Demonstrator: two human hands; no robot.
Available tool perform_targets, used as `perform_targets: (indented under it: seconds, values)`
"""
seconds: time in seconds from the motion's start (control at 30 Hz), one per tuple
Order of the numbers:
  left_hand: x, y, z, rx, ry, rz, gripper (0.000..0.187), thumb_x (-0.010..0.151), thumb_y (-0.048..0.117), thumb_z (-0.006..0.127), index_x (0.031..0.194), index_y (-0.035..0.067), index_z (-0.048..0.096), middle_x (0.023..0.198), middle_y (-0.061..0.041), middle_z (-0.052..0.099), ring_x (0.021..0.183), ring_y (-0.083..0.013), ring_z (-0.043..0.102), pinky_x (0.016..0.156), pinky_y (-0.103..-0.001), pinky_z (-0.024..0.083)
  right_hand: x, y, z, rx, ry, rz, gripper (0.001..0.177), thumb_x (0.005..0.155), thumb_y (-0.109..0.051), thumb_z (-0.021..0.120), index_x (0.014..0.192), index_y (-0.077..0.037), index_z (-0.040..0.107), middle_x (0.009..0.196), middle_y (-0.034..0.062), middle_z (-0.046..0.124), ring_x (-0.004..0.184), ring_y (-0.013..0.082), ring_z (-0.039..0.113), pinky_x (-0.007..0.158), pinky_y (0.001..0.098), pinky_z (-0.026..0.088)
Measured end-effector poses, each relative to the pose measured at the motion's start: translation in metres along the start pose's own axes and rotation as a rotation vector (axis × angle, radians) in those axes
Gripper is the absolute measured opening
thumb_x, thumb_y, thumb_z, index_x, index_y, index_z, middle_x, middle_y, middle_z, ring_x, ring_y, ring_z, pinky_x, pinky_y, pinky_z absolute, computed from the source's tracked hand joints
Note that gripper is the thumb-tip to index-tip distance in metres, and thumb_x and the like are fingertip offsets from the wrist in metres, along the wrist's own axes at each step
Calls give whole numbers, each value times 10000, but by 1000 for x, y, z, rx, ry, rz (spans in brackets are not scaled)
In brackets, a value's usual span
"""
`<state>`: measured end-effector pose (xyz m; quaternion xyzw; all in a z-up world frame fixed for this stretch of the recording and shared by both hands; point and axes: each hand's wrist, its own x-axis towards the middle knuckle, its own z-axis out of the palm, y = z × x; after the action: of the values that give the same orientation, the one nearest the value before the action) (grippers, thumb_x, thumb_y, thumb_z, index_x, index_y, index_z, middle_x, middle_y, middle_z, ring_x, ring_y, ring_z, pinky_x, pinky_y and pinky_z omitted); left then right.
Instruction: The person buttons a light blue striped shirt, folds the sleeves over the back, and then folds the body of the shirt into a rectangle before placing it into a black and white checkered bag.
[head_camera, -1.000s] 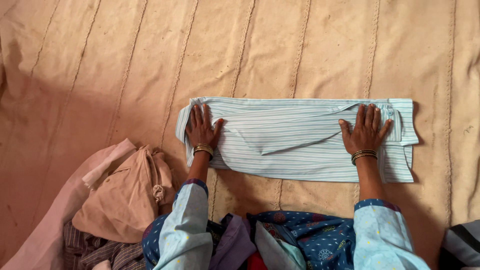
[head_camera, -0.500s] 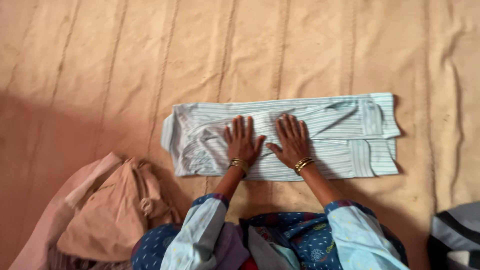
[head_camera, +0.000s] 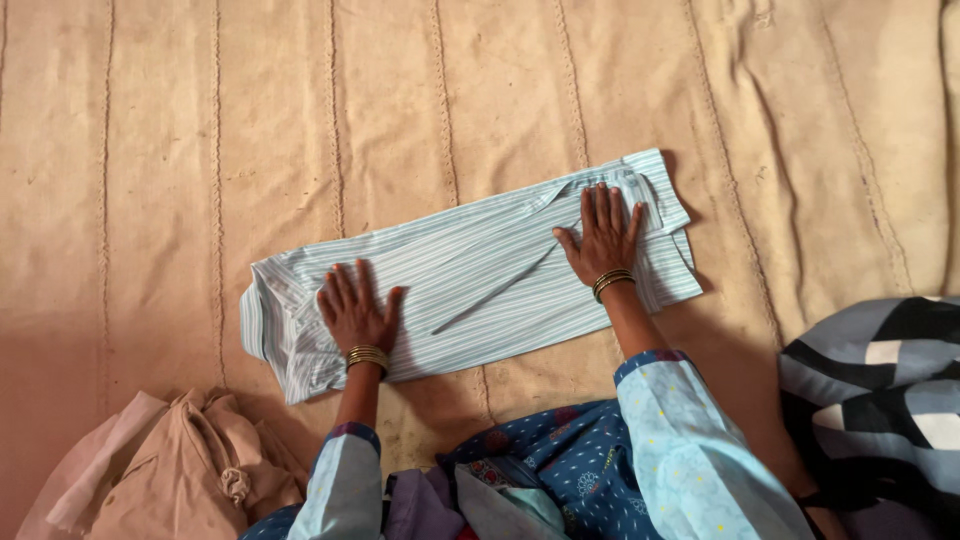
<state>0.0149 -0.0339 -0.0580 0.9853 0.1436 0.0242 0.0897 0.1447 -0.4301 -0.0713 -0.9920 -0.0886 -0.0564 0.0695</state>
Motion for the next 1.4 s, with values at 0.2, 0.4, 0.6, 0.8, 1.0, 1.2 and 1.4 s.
perform_targets:
  seconds: [0.2, 0.4, 0.6, 0.8, 1.0, 1.2, 1.4]
  values:
    - [-6, -22, 2, -37, 31, -38, 869, 956, 762, 276, 1642, 229, 234, 1704, -187, 148, 1582, -347, 71, 1218, -610, -91, -5, 21, -6, 8, 129, 21, 824, 1021, -658, 378, 1583, -57, 396, 1662, 118, 332, 1557, 378, 116, 1200, 643, -49]
    - [-17, 18, 5, -92, 144, 58, 816, 1012, 660, 386, 1655, 175, 261, 1706, -255, 151, 1593, -410, 76, 1196, -672, -87, -10, 73, -13, 432, 520, 349, 468, 1151, -493, 472, 1296, -119, 714, 1446, 142, 646, 1404, 382, 550, 1225, 529, 444]
    - [-45, 142, 27, -221, 24, 273, 845, 978, 639, 464, 1645, 177, 225, 1709, -222, 113, 1585, -396, 59, 1235, -620, -14, -17, 110, -14, 228, 253, 668, 855, 843, -712, 737, 1325, -11, 652, 1299, 263, 645, 1203, 448, 593, 1015, 550, 456]
    - [-62, 204, 39, -174, 0, 279, 905, 955, 703, 441, 1640, 175, 177, 1693, -226, 99, 1563, -408, 31, 1208, -640, -21, -17, 95, -46, 369, -82, 833, 965, 600, -741, 840, 1271, -77, 636, 1199, 184, 700, 1110, 385, 666, 907, 517, 535]
    - [-60, 212, 38, -131, -38, 221, 919, 939, 728, 442, 1639, 196, 178, 1691, -212, 111, 1564, -407, 59, 1214, -648, -8, -15, 92, -38, 396, -55, 813, 869, 607, -700, 872, 1135, -46, 654, 1085, 184, 738, 1005, 398, 710, 846, 518, 564]
    - [-48, 241, 47, -163, -3, 239, 906, 939, 706, 477, 1635, 200, 194, 1693, -221, 115, 1561, -419, 69, 1204, -665, -3, -21, 81, -43, 378, -106, 832, 869, 654, -724, 829, 1179, -51, 669, 1209, 194, 729, 1098, 399, 709, 908, 512, 568]
    - [-45, 269, 63, -152, -5, 290, 899, 942, 710, 461, 1643, 213, 196, 1703, -205, 95, 1572, -402, 56, 1215, -660, -2, -24, 84, -24, 459, 42, 726, 837, 626, -607, 880, 1183, -32, 633, 1105, 229, 700, 994, 437, 673, 803, 538, 536]
